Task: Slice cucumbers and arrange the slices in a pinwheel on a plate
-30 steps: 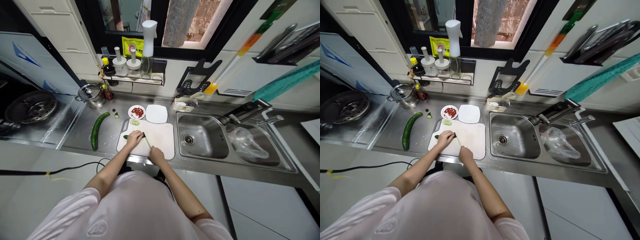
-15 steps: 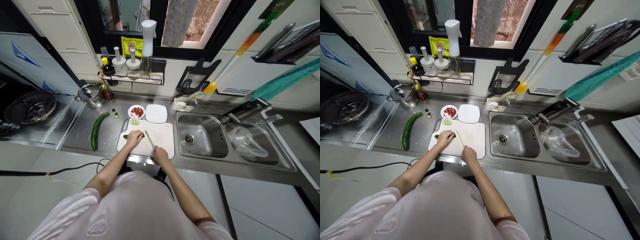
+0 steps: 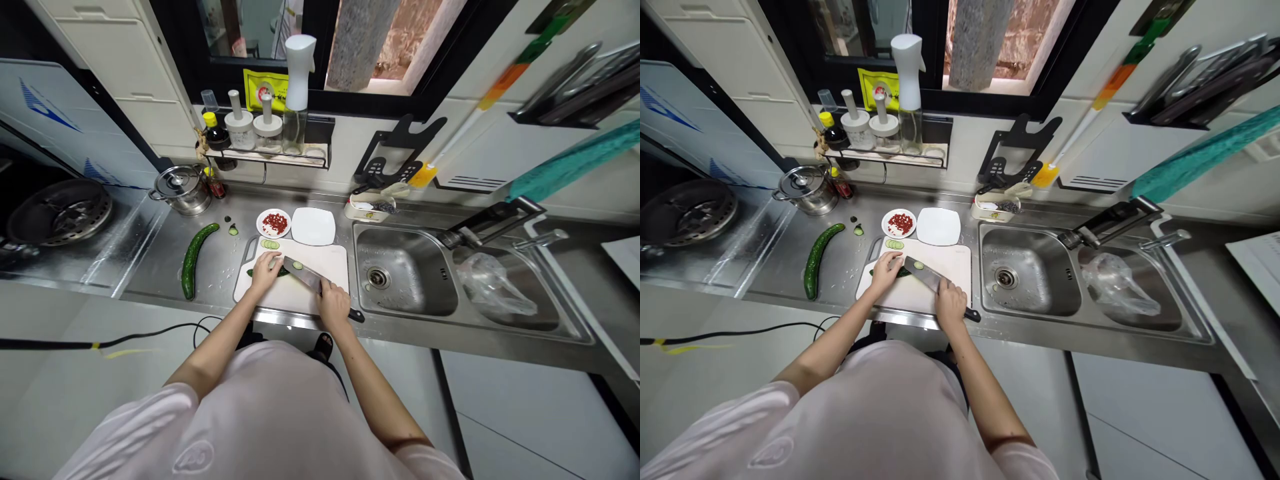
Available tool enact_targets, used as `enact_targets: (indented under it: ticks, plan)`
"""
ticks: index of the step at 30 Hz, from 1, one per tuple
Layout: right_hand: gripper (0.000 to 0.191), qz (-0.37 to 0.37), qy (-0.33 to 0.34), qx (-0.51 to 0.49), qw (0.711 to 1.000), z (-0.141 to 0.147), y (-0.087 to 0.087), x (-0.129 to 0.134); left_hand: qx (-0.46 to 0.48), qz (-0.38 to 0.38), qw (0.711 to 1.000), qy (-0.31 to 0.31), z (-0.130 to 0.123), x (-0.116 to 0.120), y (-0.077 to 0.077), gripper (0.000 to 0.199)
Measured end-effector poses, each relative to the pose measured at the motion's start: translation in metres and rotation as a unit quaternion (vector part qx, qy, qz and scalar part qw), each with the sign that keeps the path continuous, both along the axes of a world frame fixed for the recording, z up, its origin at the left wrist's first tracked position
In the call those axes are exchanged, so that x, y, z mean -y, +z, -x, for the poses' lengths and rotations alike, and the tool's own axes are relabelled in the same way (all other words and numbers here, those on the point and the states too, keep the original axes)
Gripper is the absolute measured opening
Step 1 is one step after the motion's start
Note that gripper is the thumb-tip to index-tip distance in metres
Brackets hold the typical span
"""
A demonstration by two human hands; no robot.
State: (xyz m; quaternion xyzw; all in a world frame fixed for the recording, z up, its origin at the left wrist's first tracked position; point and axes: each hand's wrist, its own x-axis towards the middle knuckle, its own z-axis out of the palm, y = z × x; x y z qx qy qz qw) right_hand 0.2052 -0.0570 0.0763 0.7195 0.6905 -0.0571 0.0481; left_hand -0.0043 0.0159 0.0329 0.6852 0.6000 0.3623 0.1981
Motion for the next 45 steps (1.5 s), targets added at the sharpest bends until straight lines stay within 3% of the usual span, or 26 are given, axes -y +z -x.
enact_targets:
  ticks: [7, 15, 19, 22, 26, 31, 35, 45]
  plan:
    - [0.047, -0.002, 0.022, -0.016, 1.0, -0.005, 0.011, 0.002, -0.069, 0.04, 0.989, -0.123, -0.01, -0.01, 0.02, 0.036]
    - [0.049, 0.047, 0.009, -0.028, 0.998, -0.009, 0.012, 0.003, -0.048, 0.064, 0.985, -0.155, -0.02, -0.011, 0.023, 0.021]
    - [0.046, 0.042, -0.007, -0.025, 0.999, -0.011, 0.006, 0.004, -0.016, 0.058, 0.991, -0.119, -0.023, -0.01, 0.014, 0.011]
    - [0.043, 0.031, -0.023, -0.019, 0.999, -0.015, 0.002, 0.006, 0.023, 0.102, 0.993, -0.06, -0.018, -0.014, 0.002, 0.014]
    - [0.04, 0.027, -0.042, -0.014, 0.999, -0.023, -0.004, 0.007, 0.063, 0.148, 0.985, 0.058, -0.006, -0.03, -0.017, 0.017]
    - [0.038, 0.041, -0.063, -0.019, 0.997, -0.031, -0.008, 0.006, 0.063, 0.169, 0.978, 0.103, 0.005, -0.054, -0.034, 0.011]
    - [0.038, 0.038, -0.069, -0.032, 0.996, -0.032, -0.012, 0.005, 0.031, 0.168, 0.979, 0.115, 0.004, -0.067, -0.037, 0.013]
    - [0.036, 0.044, -0.072, -0.049, 0.995, -0.03, -0.015, 0.008, -0.091, 0.144, 0.976, 0.137, 0.001, -0.084, -0.028, 0.018]
